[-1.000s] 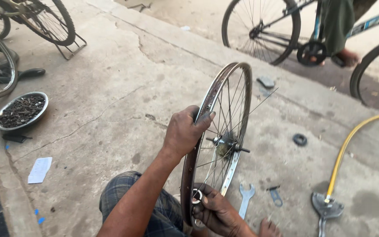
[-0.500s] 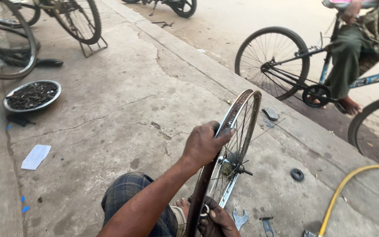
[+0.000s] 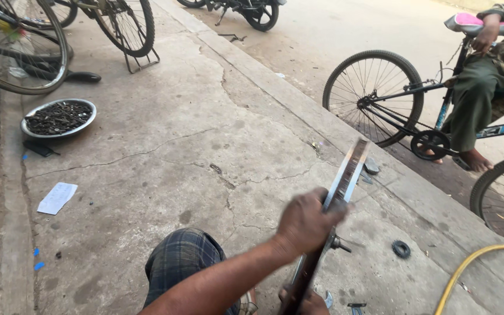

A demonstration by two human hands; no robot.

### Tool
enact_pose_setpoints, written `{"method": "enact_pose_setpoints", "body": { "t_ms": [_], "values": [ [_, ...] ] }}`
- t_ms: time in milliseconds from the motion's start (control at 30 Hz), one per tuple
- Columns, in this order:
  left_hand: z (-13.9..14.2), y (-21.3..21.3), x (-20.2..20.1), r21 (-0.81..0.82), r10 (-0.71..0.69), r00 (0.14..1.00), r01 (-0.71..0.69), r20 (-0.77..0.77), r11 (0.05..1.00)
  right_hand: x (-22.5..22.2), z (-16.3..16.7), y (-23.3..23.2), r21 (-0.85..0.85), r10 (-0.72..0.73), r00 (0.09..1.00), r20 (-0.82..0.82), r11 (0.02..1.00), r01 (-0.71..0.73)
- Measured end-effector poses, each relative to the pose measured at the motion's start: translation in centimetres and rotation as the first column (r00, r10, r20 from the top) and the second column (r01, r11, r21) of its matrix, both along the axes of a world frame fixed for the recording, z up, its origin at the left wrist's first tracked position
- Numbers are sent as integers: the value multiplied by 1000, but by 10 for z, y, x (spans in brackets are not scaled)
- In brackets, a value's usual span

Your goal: The person sits on the ground holding a bicycle wheel and works on the spokes and rim by hand, turning the wheel and manipulating the hub and spoke area, with a wrench lying nearby. The person continues turning and handling the wheel throughout the clip.

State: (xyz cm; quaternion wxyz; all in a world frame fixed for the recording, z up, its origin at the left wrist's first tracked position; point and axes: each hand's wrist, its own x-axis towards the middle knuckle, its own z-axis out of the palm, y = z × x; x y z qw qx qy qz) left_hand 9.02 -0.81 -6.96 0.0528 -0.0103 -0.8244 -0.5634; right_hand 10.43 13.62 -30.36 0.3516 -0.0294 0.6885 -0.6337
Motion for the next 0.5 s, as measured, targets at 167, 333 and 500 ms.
{"method": "enact_pose_setpoints", "body": {
  "t_ms": [167,333,500],
  "values": [
    [3,4,8,-63,-83,996,81,-39,995,6,-13,2,124,136,975,-178,986,-115],
    [-5,-5,-15,29,-35,997,33,65,999,20,-10,10,-560,-80,910,406,765,317],
    [-14,-4,-20,-440,-186,616,-290,-765,850,52,22,20,-605,14,963,268,780,157]
  ]
}}
